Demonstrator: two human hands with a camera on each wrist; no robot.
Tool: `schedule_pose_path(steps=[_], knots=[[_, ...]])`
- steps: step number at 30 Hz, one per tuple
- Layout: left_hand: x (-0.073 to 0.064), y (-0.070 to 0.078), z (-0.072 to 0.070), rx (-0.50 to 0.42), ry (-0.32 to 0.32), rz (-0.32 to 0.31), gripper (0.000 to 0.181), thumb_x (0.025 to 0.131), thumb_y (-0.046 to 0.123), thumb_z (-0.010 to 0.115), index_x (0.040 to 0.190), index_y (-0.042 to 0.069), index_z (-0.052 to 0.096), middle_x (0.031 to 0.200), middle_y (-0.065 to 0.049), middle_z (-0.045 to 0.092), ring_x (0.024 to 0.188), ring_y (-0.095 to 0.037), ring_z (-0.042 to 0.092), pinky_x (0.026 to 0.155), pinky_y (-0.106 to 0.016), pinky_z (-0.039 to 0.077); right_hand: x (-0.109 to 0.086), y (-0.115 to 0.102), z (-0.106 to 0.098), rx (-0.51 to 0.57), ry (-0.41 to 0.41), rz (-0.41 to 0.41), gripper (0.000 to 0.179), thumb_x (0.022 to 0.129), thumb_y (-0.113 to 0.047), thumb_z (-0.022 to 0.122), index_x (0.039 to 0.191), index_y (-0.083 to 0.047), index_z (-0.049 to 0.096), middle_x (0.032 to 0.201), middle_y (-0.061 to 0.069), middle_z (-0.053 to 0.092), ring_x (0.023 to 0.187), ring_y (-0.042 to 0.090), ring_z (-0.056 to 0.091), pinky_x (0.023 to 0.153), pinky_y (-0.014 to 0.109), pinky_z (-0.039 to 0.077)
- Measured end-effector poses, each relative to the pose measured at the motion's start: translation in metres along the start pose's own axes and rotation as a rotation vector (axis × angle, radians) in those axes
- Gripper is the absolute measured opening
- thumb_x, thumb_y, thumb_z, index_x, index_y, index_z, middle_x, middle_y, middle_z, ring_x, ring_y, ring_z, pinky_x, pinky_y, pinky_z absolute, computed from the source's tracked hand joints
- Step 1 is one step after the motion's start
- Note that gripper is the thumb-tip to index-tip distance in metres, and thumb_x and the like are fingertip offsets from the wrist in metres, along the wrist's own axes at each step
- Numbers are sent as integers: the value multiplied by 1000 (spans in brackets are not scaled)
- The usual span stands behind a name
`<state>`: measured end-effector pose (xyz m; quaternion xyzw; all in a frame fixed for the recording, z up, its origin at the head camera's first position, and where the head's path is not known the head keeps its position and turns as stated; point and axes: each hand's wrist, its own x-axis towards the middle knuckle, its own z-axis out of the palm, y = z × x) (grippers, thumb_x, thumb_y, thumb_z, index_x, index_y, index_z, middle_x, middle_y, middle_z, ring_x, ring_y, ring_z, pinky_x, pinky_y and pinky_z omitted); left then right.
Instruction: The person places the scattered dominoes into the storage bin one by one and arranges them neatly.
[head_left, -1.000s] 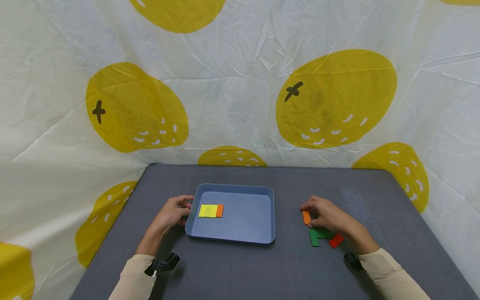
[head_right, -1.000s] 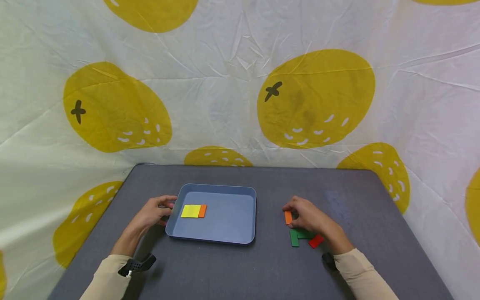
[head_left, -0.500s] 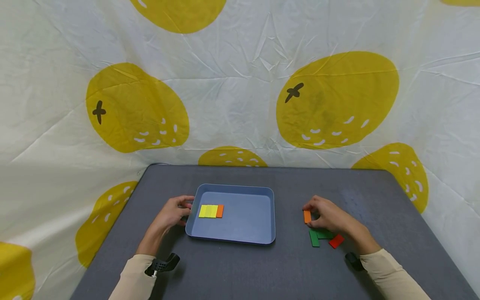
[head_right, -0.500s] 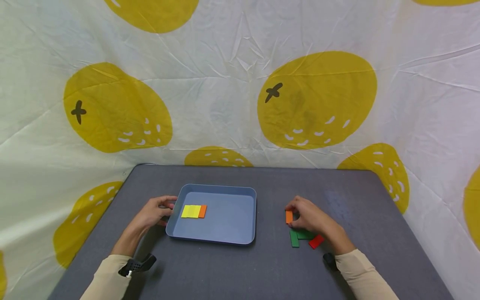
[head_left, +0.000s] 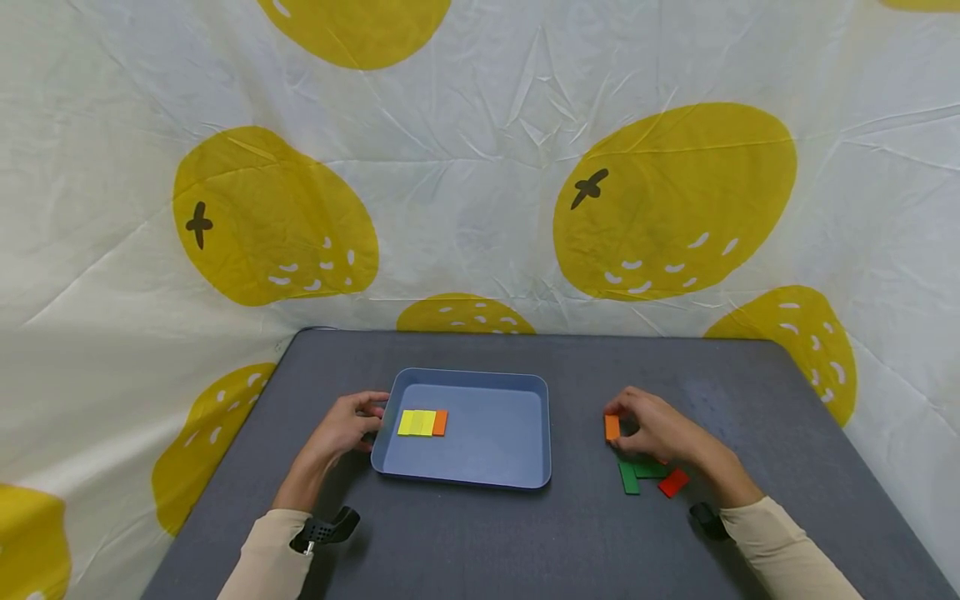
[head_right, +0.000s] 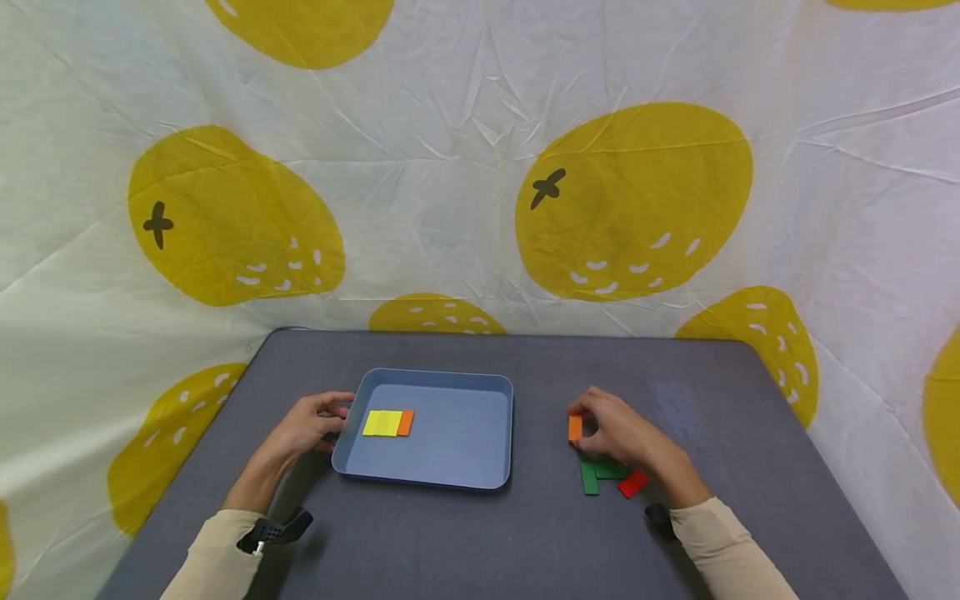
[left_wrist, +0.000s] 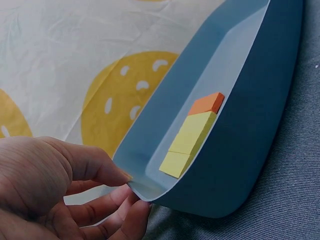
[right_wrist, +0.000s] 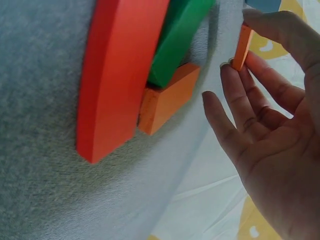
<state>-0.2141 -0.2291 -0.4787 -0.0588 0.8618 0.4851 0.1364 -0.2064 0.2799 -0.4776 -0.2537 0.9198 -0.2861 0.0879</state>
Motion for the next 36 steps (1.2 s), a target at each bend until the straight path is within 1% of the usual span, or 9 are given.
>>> schedule_pose_path(steps=[6,16,22,29,32,36], knots=[[0,-1,0,5,5,-1,48,95,-2,60,142,4,57,118,-21,59,94,-29,60,64,-39,58,4,-4,0,11,28,-16,38,84,-11,80,118,0,68,112,6,63,103,29,66,88,49,54],[1,0,0,2,3,2,47,95,-1,60,142,4,57,117,-20,59,92,-29,59,63,-39,57,10,-16,-6,66,22,-15,39,85,-11,78,120,1,66,114,7,63,104,33,66,90,53,53],[2,-1,1,5,8,-12,48,94,-2,59,142,5,58,118,-20,59,92,-29,61,63,-40,58,16,-24,-10,74,43,-64,37,86,-15,80,120,-4,68,113,4,63,104,30,66,89,52,54],[3,-1,1,4,12,-13,48,94,-2,60,141,5,58,118,-21,60,92,-28,63,64,-41,59,27,-39,-15,95,37,-75,37,87,-21,81,121,-10,68,114,1,64,106,32,66,91,51,54],[2,-1,1,5,12,-11,48,94,-2,60,141,5,58,118,-21,60,92,-28,63,64,-41,59,33,-47,-17,102,31,-95,37,87,-23,81,120,-11,68,114,2,64,106,32,66,92,52,53],[1,0,1,1,8,-7,48,94,-2,59,142,4,57,118,-22,59,91,-29,63,63,-41,58,42,-58,-17,88,12,-129,37,87,-23,81,119,-10,68,112,2,64,105,28,66,93,50,54]])
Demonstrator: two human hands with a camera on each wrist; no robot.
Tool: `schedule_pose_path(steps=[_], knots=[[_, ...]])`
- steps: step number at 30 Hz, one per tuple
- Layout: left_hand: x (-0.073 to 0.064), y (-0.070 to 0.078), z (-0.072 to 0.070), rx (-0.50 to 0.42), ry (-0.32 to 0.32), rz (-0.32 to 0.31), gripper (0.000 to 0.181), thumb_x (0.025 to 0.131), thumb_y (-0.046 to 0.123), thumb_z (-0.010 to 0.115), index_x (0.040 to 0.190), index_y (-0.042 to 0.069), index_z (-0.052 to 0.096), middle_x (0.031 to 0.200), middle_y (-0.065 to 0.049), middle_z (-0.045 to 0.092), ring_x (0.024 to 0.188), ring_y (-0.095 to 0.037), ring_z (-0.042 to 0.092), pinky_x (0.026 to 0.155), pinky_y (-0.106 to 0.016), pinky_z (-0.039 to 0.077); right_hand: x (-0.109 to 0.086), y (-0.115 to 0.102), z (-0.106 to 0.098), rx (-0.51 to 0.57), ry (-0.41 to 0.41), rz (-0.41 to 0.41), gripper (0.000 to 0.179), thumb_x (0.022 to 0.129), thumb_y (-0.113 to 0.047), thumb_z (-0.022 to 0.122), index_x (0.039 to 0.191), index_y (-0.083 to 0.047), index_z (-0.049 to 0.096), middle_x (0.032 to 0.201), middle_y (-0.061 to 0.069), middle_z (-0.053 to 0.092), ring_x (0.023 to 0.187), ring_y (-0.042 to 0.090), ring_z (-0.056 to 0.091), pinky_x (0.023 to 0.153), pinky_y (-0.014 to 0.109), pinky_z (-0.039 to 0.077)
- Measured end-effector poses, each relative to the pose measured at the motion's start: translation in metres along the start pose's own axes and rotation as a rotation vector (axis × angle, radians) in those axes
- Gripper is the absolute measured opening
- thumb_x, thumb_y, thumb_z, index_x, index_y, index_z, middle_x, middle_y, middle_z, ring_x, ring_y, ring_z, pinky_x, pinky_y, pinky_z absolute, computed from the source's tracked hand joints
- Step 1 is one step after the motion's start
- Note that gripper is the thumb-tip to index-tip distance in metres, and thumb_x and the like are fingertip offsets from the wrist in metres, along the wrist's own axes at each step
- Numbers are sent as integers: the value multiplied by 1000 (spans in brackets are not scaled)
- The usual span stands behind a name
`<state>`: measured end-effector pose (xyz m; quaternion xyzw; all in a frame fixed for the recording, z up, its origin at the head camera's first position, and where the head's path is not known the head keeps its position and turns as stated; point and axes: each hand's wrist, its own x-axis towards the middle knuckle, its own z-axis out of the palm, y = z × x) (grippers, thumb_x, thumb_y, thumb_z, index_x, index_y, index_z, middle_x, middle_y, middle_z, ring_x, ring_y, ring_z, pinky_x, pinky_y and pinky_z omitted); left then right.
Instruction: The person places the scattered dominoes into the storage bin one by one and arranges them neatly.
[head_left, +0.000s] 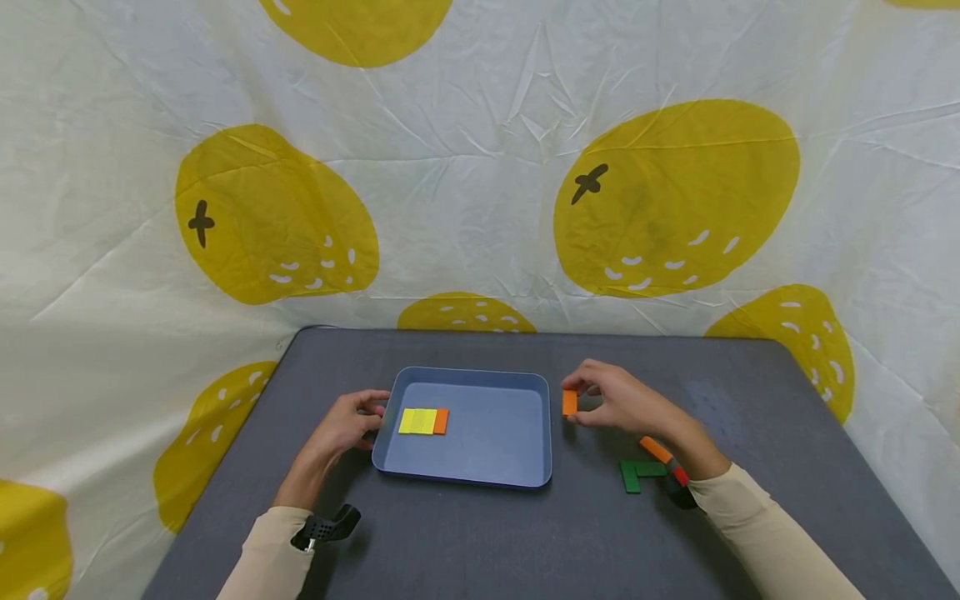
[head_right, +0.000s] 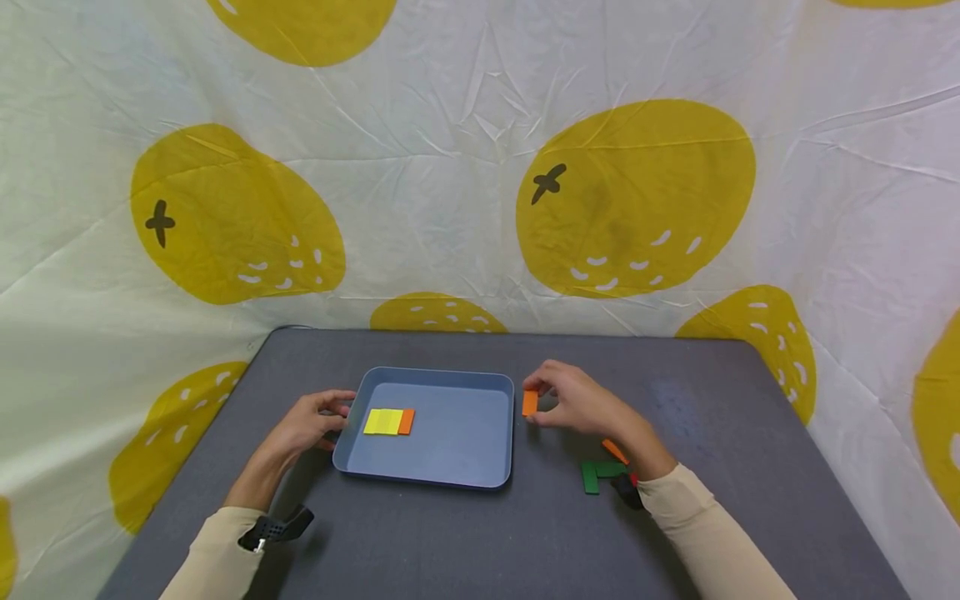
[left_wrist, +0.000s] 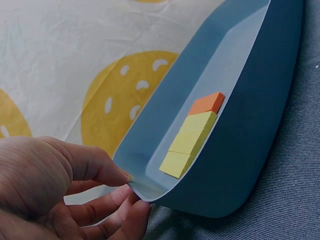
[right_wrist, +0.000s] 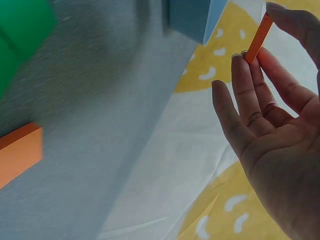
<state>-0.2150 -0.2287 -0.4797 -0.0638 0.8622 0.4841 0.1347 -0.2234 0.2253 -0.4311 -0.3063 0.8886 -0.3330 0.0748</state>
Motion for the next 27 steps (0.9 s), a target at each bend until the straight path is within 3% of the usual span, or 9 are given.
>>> schedule_pose_path(steps=[8,15,27], knots=[[-1,0,0,-6,-3,2,48,94,-2,59,142,4,57,118,-22,59,91,-30,62,64,-41,58,22,-20,3,32,-51,-60,39,87,-18,80,121,-3,67,112,4,64,106,29,66,94,49,54],[-2,1,0,-7,-3,0,49,94,-2,59,142,4,57,118,-22,59,91,-29,63,63,-41,58,39,-35,11,39,-97,-79,34,86,-18,80,118,-10,69,111,0,63,104,29,64,94,48,54],[-1,1,0,-7,-1,3,48,94,-2,60,142,4,57,118,-22,59,91,-29,62,63,-40,58,60,-50,24,31,-142,-105,34,86,-19,79,117,-13,69,113,-2,62,107,27,62,96,46,52]])
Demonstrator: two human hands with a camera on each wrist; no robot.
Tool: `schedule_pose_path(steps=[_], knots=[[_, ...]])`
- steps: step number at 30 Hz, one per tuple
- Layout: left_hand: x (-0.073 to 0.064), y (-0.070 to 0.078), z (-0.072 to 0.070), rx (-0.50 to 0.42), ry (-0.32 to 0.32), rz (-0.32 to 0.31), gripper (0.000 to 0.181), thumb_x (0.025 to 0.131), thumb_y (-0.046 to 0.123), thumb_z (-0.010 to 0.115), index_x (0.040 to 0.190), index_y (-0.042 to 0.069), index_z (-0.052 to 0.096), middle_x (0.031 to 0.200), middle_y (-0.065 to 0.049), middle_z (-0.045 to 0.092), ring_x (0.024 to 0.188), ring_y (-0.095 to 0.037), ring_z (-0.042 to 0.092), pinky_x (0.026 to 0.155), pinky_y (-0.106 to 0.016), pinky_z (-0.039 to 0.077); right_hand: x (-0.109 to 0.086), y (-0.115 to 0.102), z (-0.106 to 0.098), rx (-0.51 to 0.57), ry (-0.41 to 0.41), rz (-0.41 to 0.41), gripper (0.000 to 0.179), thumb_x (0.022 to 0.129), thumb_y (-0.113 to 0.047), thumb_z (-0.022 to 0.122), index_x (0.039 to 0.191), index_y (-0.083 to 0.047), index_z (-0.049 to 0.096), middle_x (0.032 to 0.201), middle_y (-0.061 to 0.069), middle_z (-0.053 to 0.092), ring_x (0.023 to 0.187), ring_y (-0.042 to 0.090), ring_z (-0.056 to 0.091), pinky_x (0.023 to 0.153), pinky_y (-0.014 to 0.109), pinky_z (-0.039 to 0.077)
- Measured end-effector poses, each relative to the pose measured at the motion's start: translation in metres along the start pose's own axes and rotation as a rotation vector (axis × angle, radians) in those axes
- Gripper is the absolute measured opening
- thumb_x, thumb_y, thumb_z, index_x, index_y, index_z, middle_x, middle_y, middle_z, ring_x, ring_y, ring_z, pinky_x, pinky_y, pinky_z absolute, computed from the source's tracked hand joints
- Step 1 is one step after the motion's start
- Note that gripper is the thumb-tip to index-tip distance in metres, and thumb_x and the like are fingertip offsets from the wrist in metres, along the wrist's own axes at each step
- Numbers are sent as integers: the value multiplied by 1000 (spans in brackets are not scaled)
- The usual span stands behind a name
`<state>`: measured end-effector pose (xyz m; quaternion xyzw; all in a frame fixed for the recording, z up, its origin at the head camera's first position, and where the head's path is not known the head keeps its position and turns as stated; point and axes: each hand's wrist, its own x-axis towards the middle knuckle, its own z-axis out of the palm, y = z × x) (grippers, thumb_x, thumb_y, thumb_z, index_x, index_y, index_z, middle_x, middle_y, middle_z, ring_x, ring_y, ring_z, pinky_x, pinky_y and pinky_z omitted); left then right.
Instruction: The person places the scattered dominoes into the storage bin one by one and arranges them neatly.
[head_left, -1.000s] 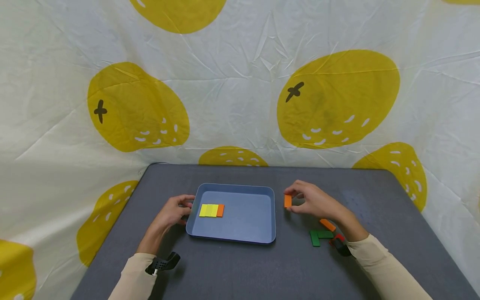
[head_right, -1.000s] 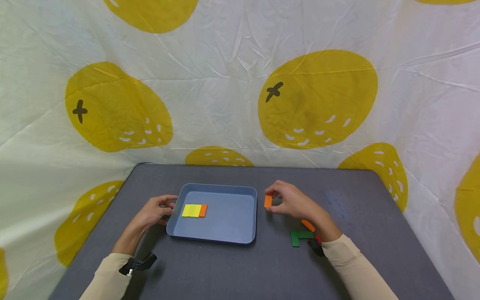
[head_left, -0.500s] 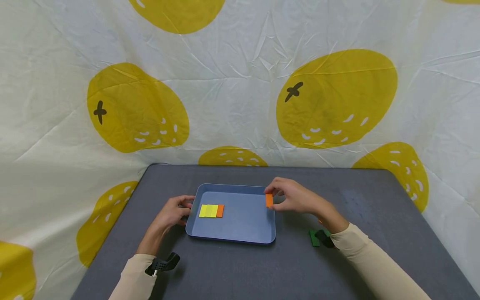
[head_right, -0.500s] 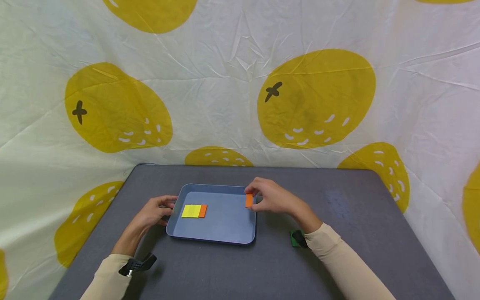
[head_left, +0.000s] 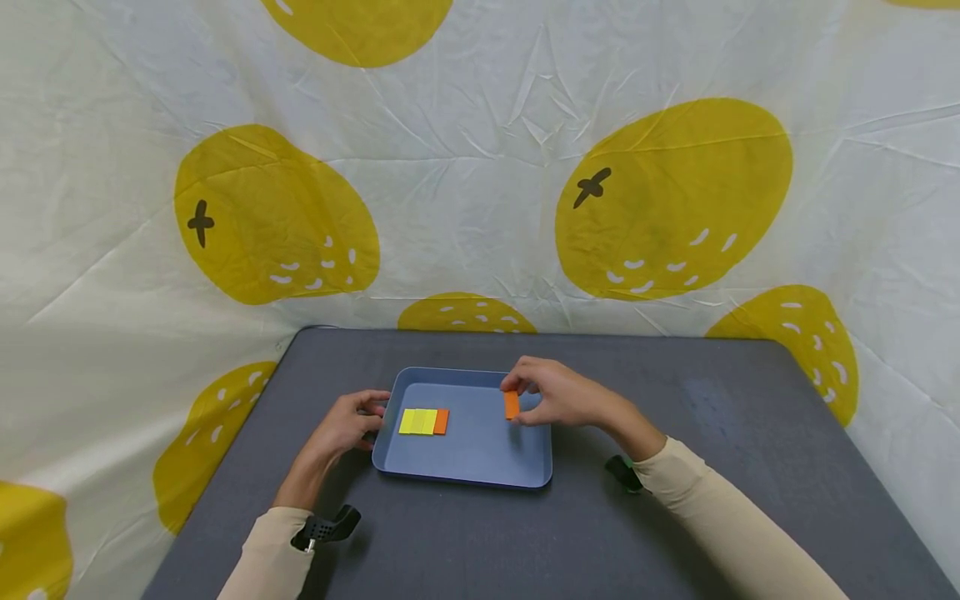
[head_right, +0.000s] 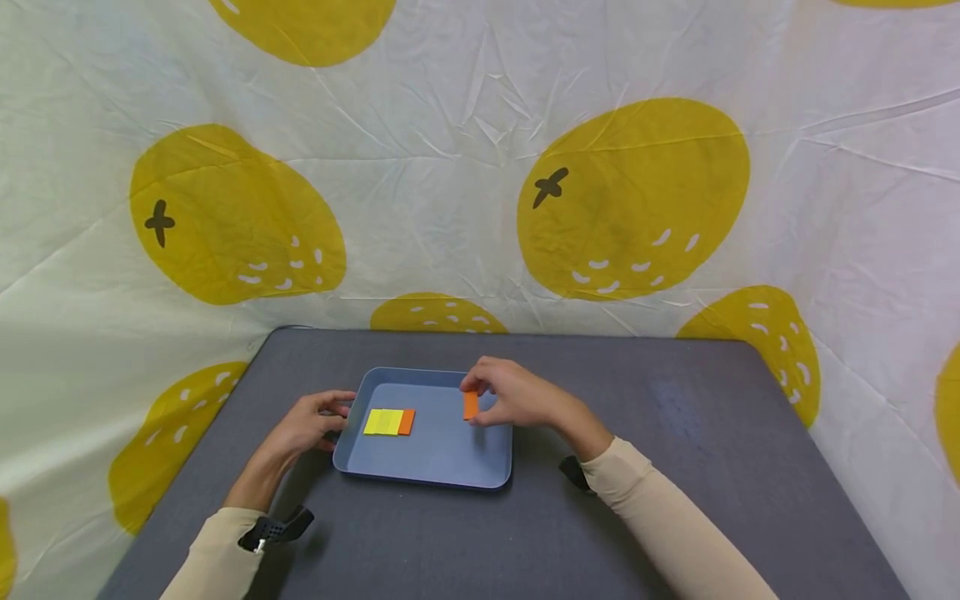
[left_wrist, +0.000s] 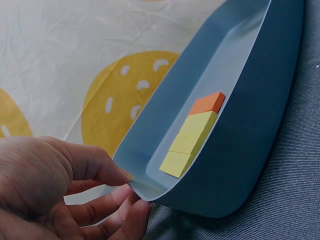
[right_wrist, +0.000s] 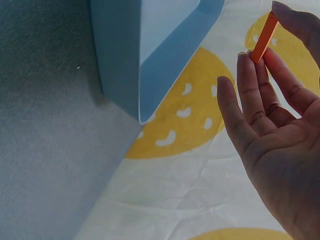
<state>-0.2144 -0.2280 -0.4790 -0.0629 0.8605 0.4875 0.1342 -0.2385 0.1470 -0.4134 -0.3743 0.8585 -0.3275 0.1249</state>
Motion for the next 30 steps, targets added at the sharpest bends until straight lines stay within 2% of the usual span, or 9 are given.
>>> schedule_pose_path(steps=[6,12,17,23,30], knots=[[0,-1,0,4,0,2,48,94,-2,60,141,4,58,117,-21,59,91,-28,61,63,-40,59,11,-5,5,-4,-24,-11,35,86,-23,80,118,-13,68,114,-2,63,106,23,62,96,43,53],[0,-2,-1,8,0,6,48,94,-2,60,141,4,58,117,-20,59,90,-28,62,64,-40,59,22,-10,11,18,-56,-9,38,86,-22,80,120,-10,67,115,1,63,109,29,64,97,46,53],[1,-2,-1,12,1,1,48,94,-2,60,141,4,58,117,-21,60,91,-28,62,64,-40,59,32,-11,17,23,-89,-3,38,87,-21,80,120,-9,67,116,1,62,108,25,64,98,45,52],[2,-2,0,12,2,-14,48,94,-1,60,142,5,58,118,-20,60,93,-29,61,65,-40,59,43,-12,24,39,-120,-5,36,87,-21,81,119,-10,68,115,3,63,109,28,65,98,44,53],[1,-1,0,12,3,-14,48,94,-2,60,142,4,57,117,-21,59,93,-29,60,65,-40,58,56,-15,30,-1,-139,-15,40,86,-24,83,119,-8,68,115,3,64,106,23,64,94,38,54]])
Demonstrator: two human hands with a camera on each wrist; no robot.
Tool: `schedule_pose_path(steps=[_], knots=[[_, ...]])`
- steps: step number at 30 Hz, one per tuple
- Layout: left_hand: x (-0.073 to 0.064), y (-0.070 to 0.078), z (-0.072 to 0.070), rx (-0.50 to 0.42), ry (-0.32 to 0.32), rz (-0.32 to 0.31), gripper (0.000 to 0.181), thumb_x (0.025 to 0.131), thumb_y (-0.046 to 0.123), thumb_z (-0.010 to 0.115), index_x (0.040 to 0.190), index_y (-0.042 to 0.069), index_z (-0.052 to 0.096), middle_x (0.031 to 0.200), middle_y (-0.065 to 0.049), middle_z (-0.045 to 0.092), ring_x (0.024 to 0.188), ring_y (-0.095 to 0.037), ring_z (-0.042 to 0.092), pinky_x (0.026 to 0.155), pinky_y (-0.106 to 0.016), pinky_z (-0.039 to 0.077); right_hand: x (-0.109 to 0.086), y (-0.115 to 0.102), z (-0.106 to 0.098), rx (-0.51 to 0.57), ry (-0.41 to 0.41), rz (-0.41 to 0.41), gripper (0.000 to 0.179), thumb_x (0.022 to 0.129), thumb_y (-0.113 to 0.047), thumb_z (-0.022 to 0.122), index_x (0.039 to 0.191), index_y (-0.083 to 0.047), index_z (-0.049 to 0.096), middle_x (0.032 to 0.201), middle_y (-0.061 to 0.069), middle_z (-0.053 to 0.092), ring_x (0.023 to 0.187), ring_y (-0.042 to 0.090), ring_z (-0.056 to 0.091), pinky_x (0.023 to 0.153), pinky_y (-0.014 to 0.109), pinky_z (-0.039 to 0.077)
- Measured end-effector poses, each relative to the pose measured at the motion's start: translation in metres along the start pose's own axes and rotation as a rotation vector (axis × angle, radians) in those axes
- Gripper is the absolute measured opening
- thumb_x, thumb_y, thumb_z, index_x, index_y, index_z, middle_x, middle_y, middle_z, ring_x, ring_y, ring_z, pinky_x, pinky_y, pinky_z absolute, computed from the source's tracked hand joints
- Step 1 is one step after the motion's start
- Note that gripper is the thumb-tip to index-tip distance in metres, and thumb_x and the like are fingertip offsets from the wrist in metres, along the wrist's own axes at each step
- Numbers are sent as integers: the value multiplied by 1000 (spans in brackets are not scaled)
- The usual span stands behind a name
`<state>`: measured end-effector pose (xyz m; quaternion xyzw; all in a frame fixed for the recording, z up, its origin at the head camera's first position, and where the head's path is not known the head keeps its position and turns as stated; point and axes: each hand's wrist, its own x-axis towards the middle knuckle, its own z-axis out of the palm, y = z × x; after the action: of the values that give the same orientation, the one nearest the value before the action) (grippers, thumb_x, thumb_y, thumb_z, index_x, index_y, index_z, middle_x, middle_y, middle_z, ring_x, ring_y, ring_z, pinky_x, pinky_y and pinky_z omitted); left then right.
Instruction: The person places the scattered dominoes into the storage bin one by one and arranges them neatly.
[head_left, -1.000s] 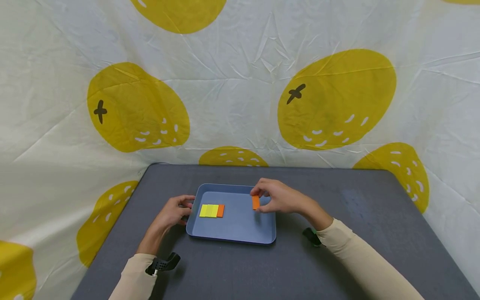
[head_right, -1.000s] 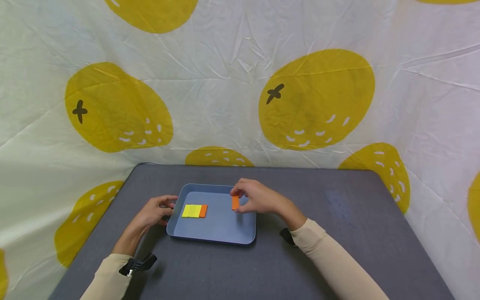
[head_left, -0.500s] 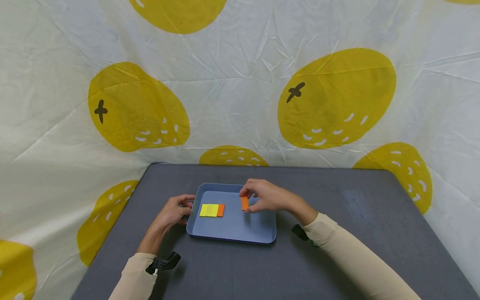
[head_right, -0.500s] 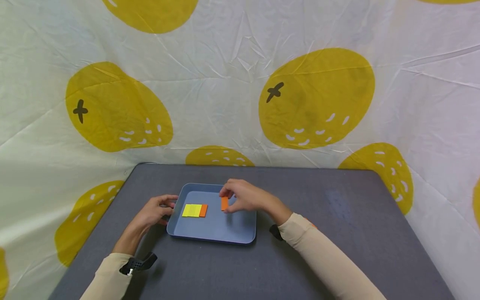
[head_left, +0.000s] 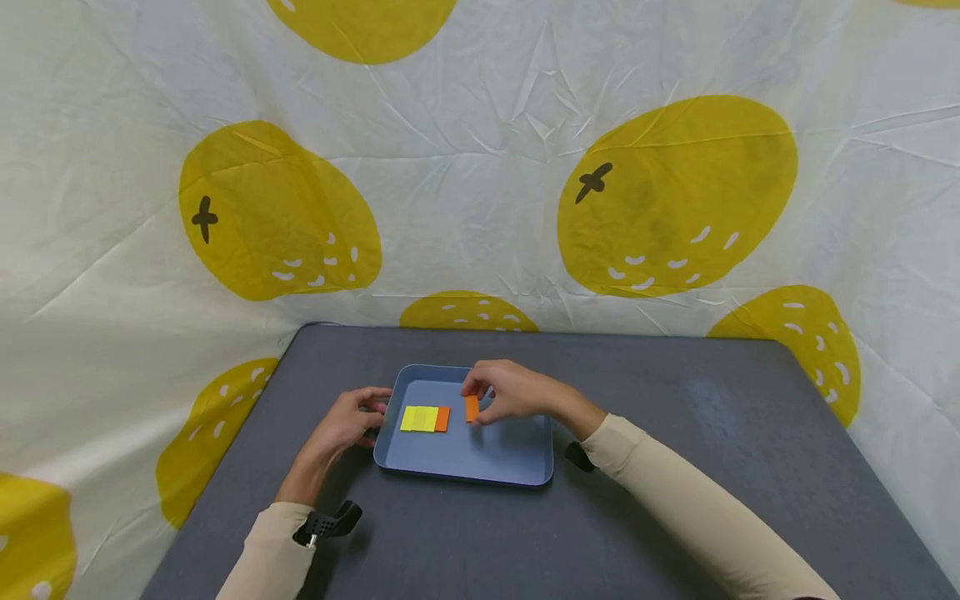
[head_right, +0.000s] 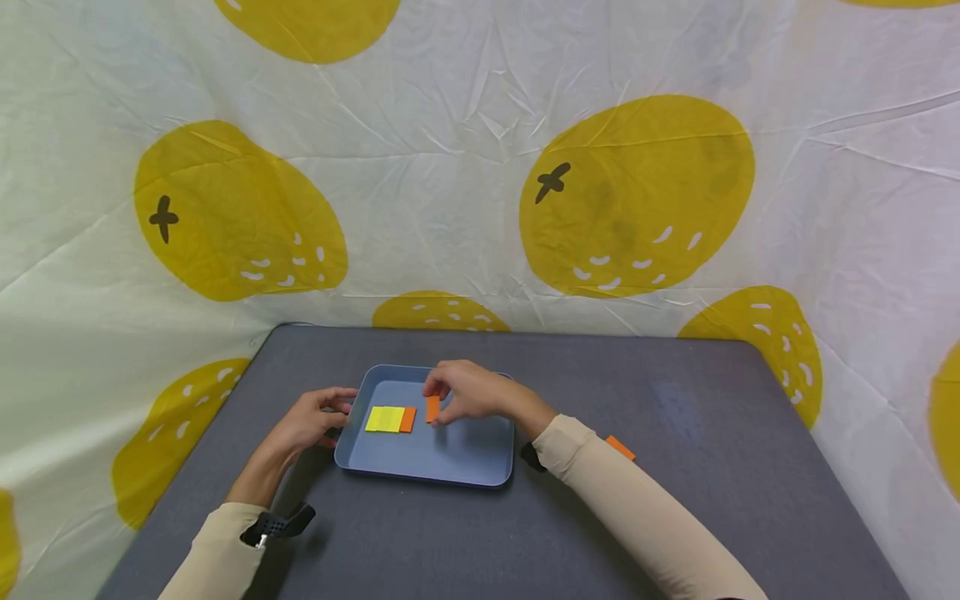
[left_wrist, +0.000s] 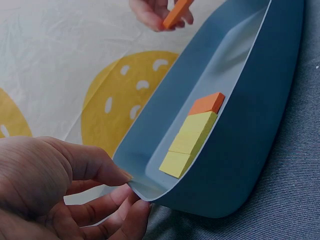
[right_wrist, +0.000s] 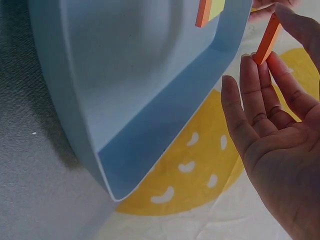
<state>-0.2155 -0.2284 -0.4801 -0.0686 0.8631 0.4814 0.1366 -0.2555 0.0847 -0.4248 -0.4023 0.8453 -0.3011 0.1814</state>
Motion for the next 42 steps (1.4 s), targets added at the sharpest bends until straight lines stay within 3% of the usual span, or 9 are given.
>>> schedule_pose_path(steps=[12,28,42], knots=[[0,1,0,6,0,6,48,94,-1,60,142,5,57,118,-21,60,93,-29,61,65,-40,59,27,1,13,-48,-48,18,40,83,-20,84,115,-2,69,112,9,65,101,24,63,91,32,52],[1,0,0,-1,2,1,47,95,0,61,141,6,58,118,-20,59,96,-30,60,66,-40,59,49,3,30,-174,-71,136,40,79,-23,88,109,-3,70,104,13,67,86,16,53,78,30,48],[2,-2,0,-1,4,23,47,94,0,61,141,5,58,117,-20,61,92,-28,61,64,-40,59,56,2,46,-323,-67,214,39,80,-31,88,107,-11,69,100,-1,58,88,14,51,77,29,47]])
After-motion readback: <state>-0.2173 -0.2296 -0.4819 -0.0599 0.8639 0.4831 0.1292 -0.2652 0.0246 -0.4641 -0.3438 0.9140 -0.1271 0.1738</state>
